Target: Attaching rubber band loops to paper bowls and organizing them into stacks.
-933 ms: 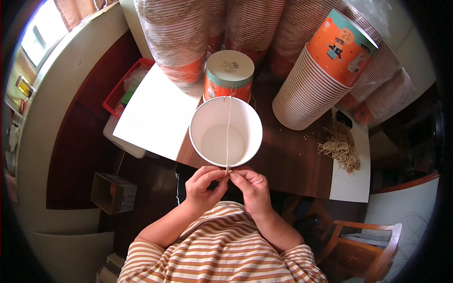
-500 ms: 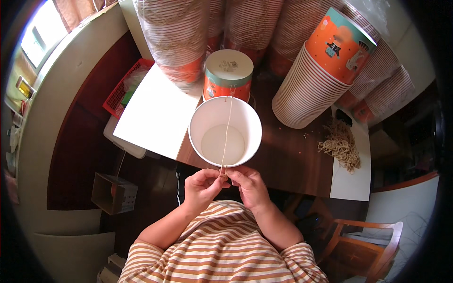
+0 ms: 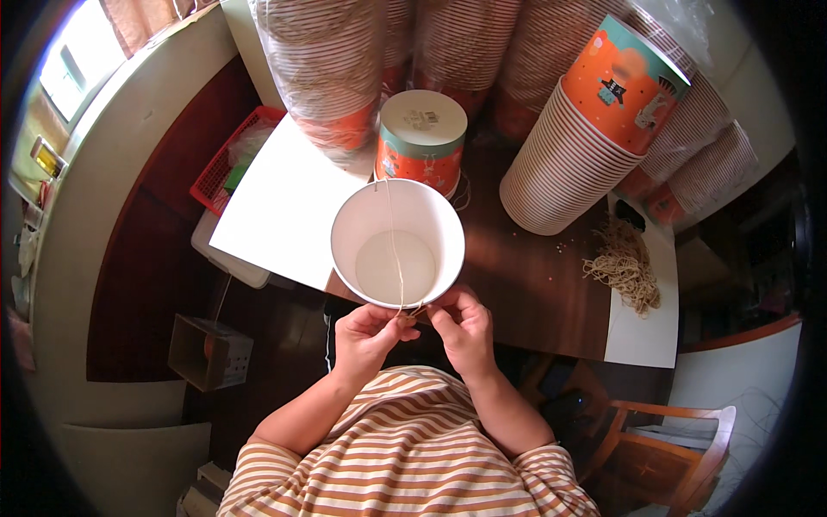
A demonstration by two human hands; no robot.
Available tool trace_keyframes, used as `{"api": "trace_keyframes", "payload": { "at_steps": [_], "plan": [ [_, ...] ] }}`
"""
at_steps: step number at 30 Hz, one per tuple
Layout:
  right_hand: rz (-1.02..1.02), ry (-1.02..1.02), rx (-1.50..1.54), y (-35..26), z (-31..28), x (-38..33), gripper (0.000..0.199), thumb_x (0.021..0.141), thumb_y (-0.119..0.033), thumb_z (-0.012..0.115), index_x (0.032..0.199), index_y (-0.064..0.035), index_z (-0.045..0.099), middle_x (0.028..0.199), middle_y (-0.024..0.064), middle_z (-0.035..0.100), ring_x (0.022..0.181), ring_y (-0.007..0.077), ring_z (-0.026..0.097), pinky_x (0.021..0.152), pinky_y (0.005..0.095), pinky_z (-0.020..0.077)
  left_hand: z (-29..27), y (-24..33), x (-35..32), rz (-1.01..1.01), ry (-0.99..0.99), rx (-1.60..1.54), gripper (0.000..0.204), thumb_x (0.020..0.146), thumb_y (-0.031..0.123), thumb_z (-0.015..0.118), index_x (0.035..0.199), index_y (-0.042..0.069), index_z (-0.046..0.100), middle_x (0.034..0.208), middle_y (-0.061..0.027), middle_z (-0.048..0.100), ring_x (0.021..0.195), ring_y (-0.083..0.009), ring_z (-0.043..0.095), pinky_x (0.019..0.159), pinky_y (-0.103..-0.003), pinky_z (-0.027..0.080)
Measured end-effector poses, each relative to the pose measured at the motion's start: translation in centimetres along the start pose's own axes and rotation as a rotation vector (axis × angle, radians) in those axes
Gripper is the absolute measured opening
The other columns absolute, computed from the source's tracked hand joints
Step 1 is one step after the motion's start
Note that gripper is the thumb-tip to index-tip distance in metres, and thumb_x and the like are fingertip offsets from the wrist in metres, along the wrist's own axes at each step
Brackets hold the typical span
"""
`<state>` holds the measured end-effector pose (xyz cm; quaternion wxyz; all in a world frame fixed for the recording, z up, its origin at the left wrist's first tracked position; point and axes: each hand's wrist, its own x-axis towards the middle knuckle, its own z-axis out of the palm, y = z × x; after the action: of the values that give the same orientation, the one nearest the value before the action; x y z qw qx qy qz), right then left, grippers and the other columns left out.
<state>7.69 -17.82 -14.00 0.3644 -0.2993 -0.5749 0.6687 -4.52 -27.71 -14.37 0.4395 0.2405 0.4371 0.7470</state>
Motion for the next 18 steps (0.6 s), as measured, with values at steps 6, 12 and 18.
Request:
{"api": "trace_keyframes", "payload": {
  "at_steps": [6,12,18],
  "plan": [
    [0.080,-0.060,0.173,-0.2,0.4,-0.2,0.011,0.086,-0.007,0.060,0.095,-0.0001,0.061,0.090,0.0041,0.064,0.082,0.0096,0.059,0.077,0.0240,0.0473,0.0,-0.1,0.1,0.004,0.012,-0.016,0.008,0.088,-0.002,0.057,0.091,-0.007,0.061,0.090,-0.0139,0.067,0.077,-0.0177,0.067,0.072,-0.029,0.057],
    [0.174,-0.172,0.374,-0.7,1.0,-0.5,0.012,0.087,-0.005,0.059,0.097,0.0000,0.063,0.092,0.0057,0.066,0.085,0.0110,0.060,0.082,0.0250,0.0472,0.0,-0.1,-0.1,0.025,0.001,0.013,0.008,0.089,-0.001,0.057,0.092,-0.007,0.062,0.090,-0.0136,0.067,0.077,-0.0174,0.067,0.073,-0.029,0.057],
    [0.040,-0.051,0.143,0.0,1.0,-0.1,0.010,0.089,-0.010,0.062,0.091,-0.0008,0.063,0.086,0.0044,0.066,0.078,0.0072,0.059,0.071,0.0227,0.0484,0.0,0.1,0.0,0.003,0.032,0.020,0.008,0.089,-0.001,0.057,0.091,-0.006,0.061,0.089,-0.0126,0.067,0.076,-0.0167,0.066,0.073,-0.029,0.057]
  ]
}}
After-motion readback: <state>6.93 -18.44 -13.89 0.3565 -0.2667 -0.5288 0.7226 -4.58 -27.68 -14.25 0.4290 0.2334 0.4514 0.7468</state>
